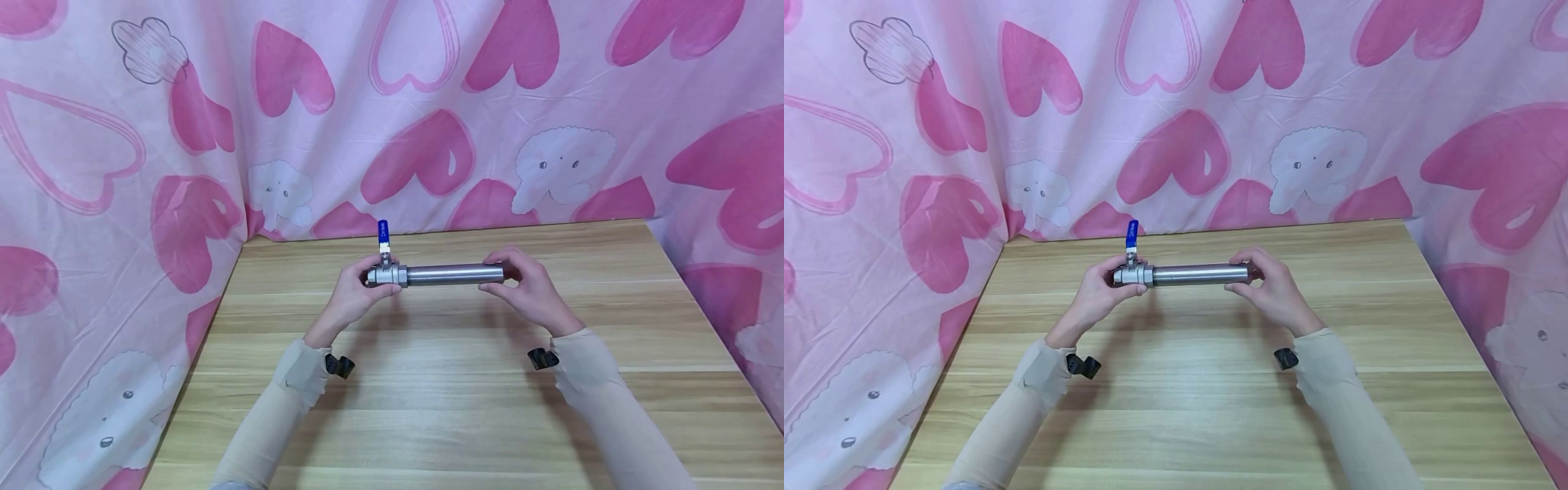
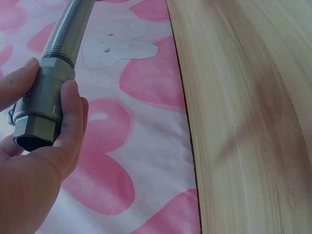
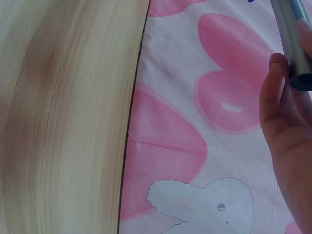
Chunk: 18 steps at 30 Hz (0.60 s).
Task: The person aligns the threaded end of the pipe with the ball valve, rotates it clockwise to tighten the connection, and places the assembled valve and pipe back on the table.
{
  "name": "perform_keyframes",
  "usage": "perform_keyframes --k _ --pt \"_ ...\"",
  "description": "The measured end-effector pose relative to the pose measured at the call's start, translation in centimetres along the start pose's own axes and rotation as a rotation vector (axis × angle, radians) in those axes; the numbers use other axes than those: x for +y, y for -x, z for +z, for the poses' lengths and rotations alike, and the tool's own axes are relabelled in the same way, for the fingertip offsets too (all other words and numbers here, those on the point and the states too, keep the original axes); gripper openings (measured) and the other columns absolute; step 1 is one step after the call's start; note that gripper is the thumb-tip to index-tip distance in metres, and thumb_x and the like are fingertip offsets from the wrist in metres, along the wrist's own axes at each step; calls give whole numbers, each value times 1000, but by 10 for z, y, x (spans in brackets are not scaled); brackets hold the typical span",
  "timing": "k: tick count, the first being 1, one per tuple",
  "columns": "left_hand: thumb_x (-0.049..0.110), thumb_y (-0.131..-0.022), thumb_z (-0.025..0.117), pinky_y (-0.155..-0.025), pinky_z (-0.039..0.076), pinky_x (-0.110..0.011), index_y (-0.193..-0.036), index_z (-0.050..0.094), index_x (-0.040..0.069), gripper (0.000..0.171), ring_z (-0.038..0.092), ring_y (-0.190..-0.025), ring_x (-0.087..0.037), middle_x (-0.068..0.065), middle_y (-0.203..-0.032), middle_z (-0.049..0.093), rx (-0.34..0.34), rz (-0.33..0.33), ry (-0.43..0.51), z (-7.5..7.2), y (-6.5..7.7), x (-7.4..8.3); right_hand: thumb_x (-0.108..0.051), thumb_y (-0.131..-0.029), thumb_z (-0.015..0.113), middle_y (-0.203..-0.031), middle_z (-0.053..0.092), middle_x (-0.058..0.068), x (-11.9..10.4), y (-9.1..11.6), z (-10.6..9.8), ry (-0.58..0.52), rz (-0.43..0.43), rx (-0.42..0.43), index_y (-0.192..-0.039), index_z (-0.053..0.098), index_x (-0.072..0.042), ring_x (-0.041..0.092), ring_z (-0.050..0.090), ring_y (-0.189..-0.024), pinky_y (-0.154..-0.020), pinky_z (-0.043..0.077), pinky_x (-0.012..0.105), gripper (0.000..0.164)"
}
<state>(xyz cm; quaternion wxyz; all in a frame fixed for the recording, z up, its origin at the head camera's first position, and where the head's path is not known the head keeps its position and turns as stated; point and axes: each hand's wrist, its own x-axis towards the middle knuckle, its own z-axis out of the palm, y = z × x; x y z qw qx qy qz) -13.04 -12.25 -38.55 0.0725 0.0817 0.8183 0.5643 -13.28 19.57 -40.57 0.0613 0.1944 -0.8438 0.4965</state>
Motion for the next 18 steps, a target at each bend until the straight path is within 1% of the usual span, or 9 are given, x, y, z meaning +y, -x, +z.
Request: perform_keyframes --k 5,9,12,14,16,18 --pt "16 -76 82 -88 50 -38 -124 64 19 51 57 -108 -30 -5 -119 64 2 3 3 -1 0 1 -13 -79 79 -111 64 3 0 1 -1 -15 26 -10 -116 61 -13 9 58 -90 -80 49 12 41" --pt "18 -76 82 -86 49 -35 -123 65 19 50 57 -104 -26 -4 -118 65 8 17 -20 -1 0 0 -15 -81 78 -109 65 3 -1 1 -2 -26 54 -16 -117 61 -14 9 58 -89 -80 49 15 40" --pt "18 -76 82 -84 48 -34 -121 66 19 47 57 -101 -23 -4 -117 65 8 33 -26 0 -1 1 -11 -82 77 -108 65 6 -3 1 -2 -23 66 -17 -117 61 -10 8 58 -88 -79 49 15 38" --pt "17 -77 81 -83 48 -33 -121 65 17 47 57 -100 -22 -5 -117 65 5 40 -21 0 -1 0 -9 -83 75 -107 65 9 -10 1 -3 -20 61 -20 -116 61 -7 6 57 -86 -77 48 14 36" --pt "16 -77 81 -83 48 -34 -120 66 17 46 57 -100 -22 -5 -116 65 4 41 -14 0 -1 1 -8 -85 73 -106 66 11 -19 2 -5 -19 58 -21 -115 61 -4 6 57 -85 -76 48 14 33" --pt "16 -76 82 -83 48 -34 -120 66 17 46 57 -100 -23 -5 -116 65 3 38 -12 0 -1 1 -7 -86 72 -105 66 12 -20 2 -4 -13 58 -22 -114 61 -3 6 56 -84 -74 47 14 31"
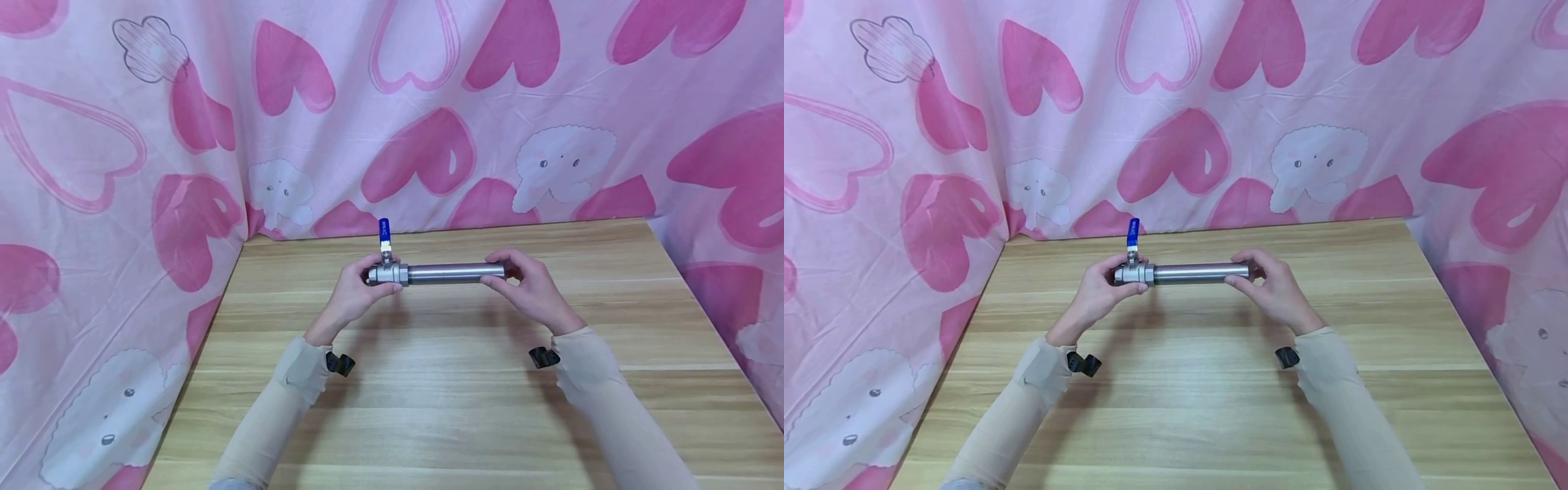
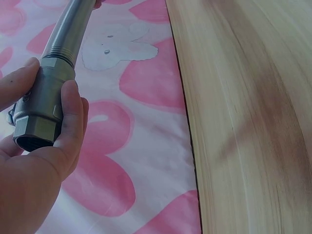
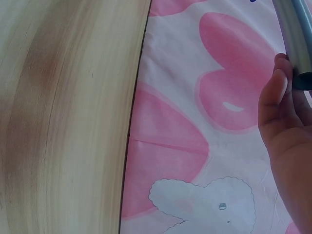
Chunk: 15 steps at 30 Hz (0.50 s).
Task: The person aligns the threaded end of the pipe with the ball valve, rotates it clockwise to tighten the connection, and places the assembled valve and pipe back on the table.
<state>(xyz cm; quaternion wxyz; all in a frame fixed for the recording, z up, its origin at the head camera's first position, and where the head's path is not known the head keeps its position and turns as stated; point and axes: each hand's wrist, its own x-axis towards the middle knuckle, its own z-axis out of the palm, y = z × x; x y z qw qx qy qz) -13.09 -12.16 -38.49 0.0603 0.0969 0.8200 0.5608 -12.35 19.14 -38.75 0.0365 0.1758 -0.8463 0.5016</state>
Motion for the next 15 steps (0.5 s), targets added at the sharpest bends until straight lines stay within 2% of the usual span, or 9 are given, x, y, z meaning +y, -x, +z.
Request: perform_keyframes --k 7,15 --pt "16 -76 82 -85 47 -35 -117 67 21 45 57 -100 -23 -5 -116 66 2 4 2 1 0 0 -18 -88 72 -103 66 4 21 -1 2 -7 13 6 -114 63 -14 12 56 -82 -69 48 20 28" --pt "19 -76 82 -85 47 -36 -118 66 23 45 57 -100 -22 -2 -116 65 5 1 -17 2 1 -1 -19 -89 70 -103 66 5 23 -1 2 -10 8 5 -114 63 -13 14 56 -81 -69 48 20 27"
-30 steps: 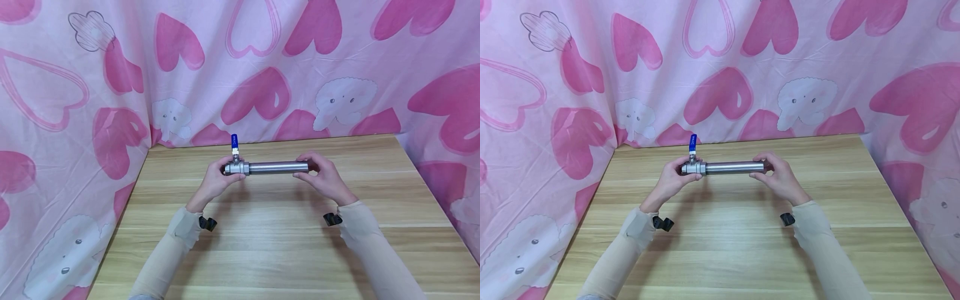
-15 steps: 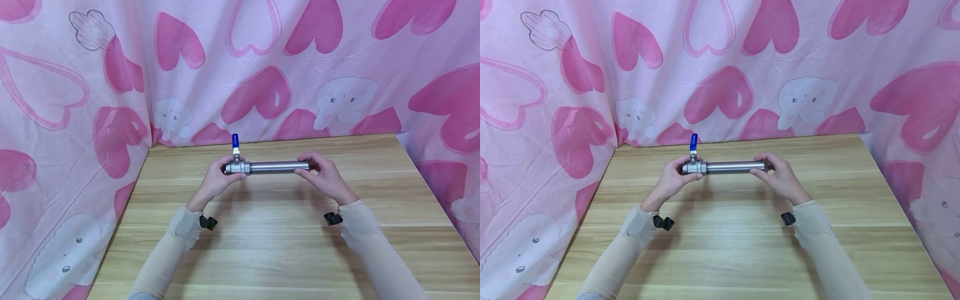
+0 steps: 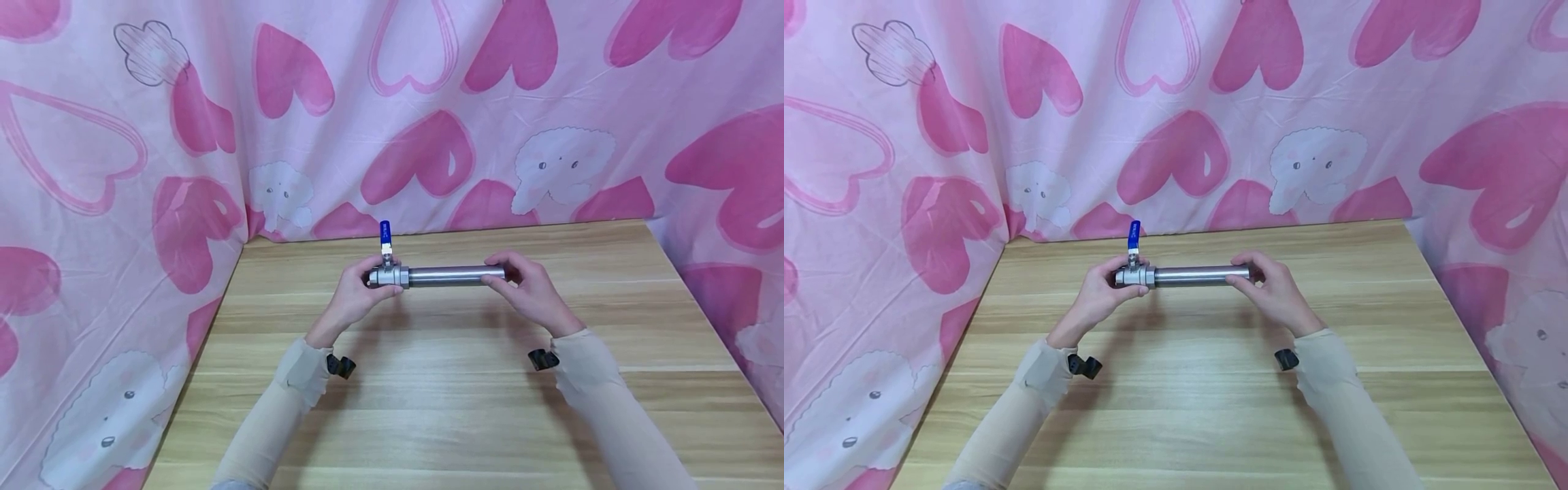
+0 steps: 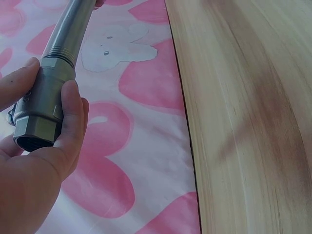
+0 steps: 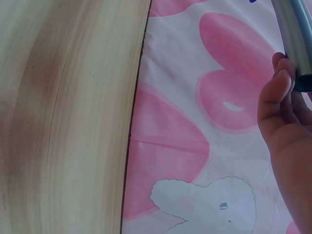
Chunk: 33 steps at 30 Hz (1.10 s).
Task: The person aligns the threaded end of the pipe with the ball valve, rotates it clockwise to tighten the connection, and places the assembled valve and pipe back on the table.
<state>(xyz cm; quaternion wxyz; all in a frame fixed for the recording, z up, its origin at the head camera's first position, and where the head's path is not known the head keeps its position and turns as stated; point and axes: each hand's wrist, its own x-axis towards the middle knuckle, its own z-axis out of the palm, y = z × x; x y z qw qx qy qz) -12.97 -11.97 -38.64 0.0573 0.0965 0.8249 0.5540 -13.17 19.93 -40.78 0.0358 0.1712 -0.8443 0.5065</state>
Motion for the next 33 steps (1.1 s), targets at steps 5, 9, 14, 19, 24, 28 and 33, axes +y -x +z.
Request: perform_keyframes --k 5,9,14,19,24,28,33 --pt "19 -77 82 -86 46 -37 -117 67 23 43 57 -101 -23 -2 -115 66 2 6 -2 1 0 0 -19 -89 70 -103 66 6 0 1 0 -12 4 4 -115 63 -12 13 57 -81 -68 49 21 28" --pt "19 -76 82 -86 47 -36 -117 67 23 44 57 -101 -24 -2 -115 66 7 7 2 2 0 -1 -18 -89 69 -103 66 7 1 1 0 -21 -7 3 -115 63 -12 13 57 -81 -68 49 20 27" --pt "19 -76 82 -85 47 -34 -119 66 22 46 57 -100 -22 -3 -116 66 7 7 -5 2 0 1 -19 -88 71 -107 66 6 0 1 1 -30 -3 -7 -118 62 -12 12 58 -84 -71 49 18 31" --pt "17 -76 82 -85 47 -33 -119 67 21 46 58 -100 -21 -4 -117 66 7 4 8 2 0 1 -11 -81 78 -114 62 8 -1 1 1 -34 -22 -15 -120 60 -10 11 55 -89 -78 48 14 43" --pt "17 -77 82 -86 47 -33 -119 66 19 45 57 -101 -22 -5 -118 65 -2 -5 17 2 -1 0 0 -78 77 -114 61 10 0 0 2 -12 -90 -5 -119 59 -6 12 54 -90 -79 47 11 45" --pt "17 -77 82 -86 48 -33 -119 66 19 46 57 -101 -22 -6 -119 64 -3 -15 19 2 -1 0 0 -78 77 -113 62 10 1 0 2 -10 -95 5 -118 58 -7 11 55 -88 -78 47 10 44" --pt "17 -76 82 -84 48 -33 -118 67 22 45 57 -101 -23 -4 -118 65 4 -18 20 2 -1 0 1 -75 79 -113 61 10 3 0 2 4 -103 24 -115 58 -6 11 56 -87 -79 47 9 45"
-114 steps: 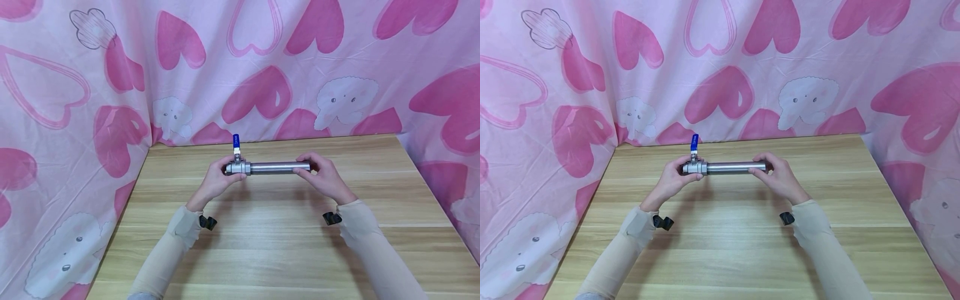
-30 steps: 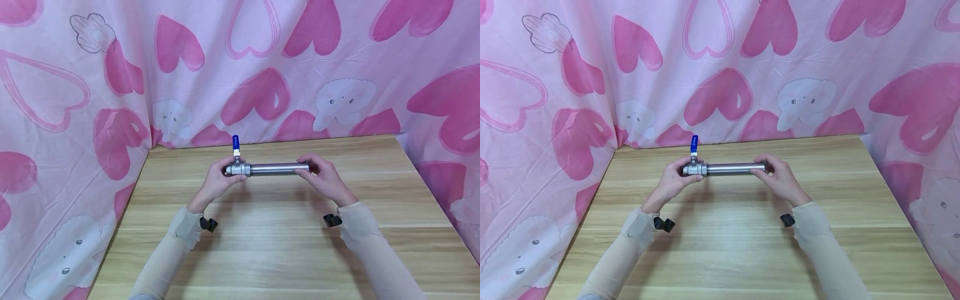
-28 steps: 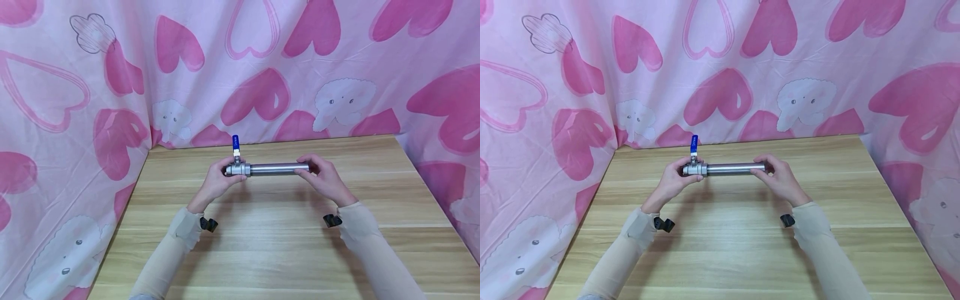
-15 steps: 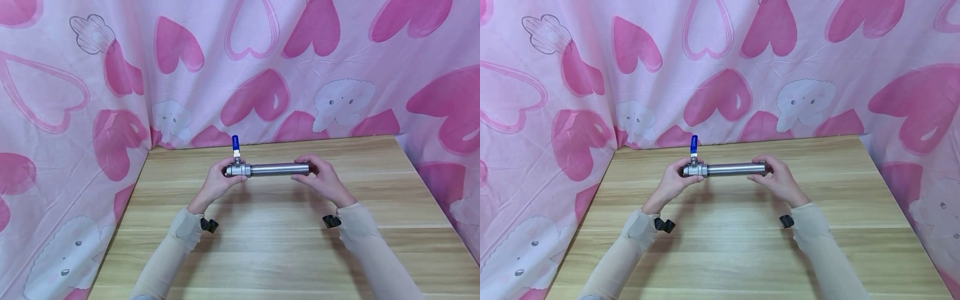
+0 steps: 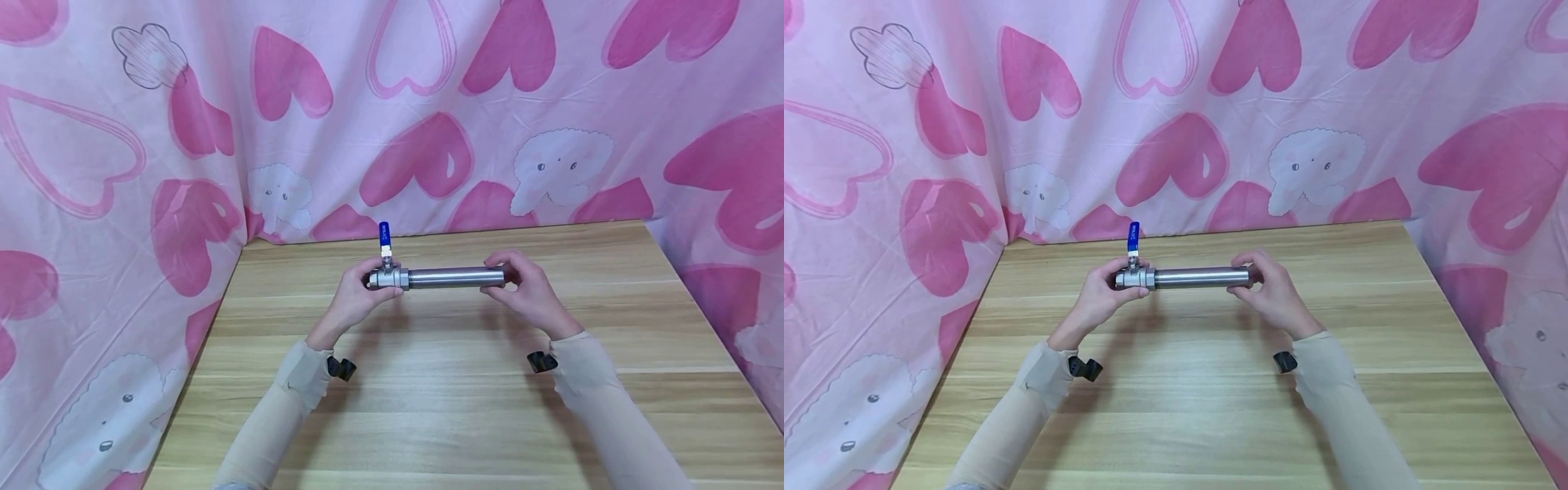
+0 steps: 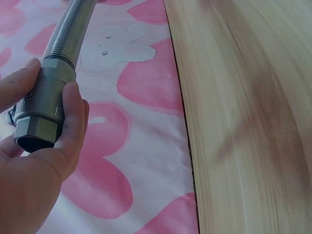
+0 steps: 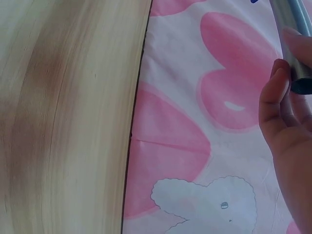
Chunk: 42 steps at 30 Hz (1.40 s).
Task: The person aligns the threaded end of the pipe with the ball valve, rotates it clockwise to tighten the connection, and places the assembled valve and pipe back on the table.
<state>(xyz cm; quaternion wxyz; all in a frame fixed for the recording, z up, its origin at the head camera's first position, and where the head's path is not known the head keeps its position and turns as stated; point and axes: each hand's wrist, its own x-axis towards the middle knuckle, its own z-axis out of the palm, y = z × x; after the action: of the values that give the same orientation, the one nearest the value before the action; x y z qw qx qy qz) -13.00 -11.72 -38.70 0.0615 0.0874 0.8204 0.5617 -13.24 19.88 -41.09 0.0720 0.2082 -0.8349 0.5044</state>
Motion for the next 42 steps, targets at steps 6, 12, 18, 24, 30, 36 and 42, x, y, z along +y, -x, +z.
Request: perform_keyframes --k 6,12,18,24,30,36,42 --pt "17 -76 82 -84 49 -34 -119 66 19 46 58 -101 -24 -4 -118 65 2 4 -6 0 0 0 1 -74 80 -109 61 7 0 0 0 1 -19 14 -112 59 -6 14 57 -85 -77 48 10 44" --pt "17 -76 82 -84 49 -33 -119 66 19 46 58 -101 -24 -3 -117 65 0 5 -1 1 0 0 1 -74 81 -104 62 4 1 0 -1 12 -11 12 -112 59 -8 10 57 -83 -76 49 12 44" --pt "17 -76 82 -85 49 -34 -120 66 19 46 58 -100 -22 -3 -117 66 -3 15 0 1 -1 0 -2 -74 81 -105 64 4 -1 0 -3 17 23 6 -113 60 -10 11 56 -85 -79 48 10 44" --pt "16 -77 81 -84 48 -32 -122 66 16 47 58 -100 -21 -4 -119 66 -3 21 3 0 -1 0 -4 -75 81 -110 63 5 1 -1 -3 13 72 -2 -115 60 -9 11 56 -90 -82 46 8 46" --pt "17 -76 82 -85 48 -32 -121 66 19 47 57 -101 -22 -3 -119 65 0 19 -6 0 0 1 -9 -77 80 -112 62 4 -1 1 -5 -9 93 -12 -116 60 -11 11 57 -92 -83 47 9 44" --pt "18 -77 82 -86 48 -34 -120 66 20 46 57 -102 -23 -4 -120 65 -4 25 -4 0 0 2 -13 -80 78 -113 63 3 -5 3 -6 -38 114 -26 -117 60 -12 12 58 -92 -82 48 11 41" --pt "17 -77 82 -86 48 -33 -119 66 20 46 57 -102 -22 -4 -119 65 -2 35 -3 1 0 1 -8 -84 74 -112 63 7 -4 2 -5 -18 147 -31 -118 59 -9 11 57 -90 -78 48 13 38"
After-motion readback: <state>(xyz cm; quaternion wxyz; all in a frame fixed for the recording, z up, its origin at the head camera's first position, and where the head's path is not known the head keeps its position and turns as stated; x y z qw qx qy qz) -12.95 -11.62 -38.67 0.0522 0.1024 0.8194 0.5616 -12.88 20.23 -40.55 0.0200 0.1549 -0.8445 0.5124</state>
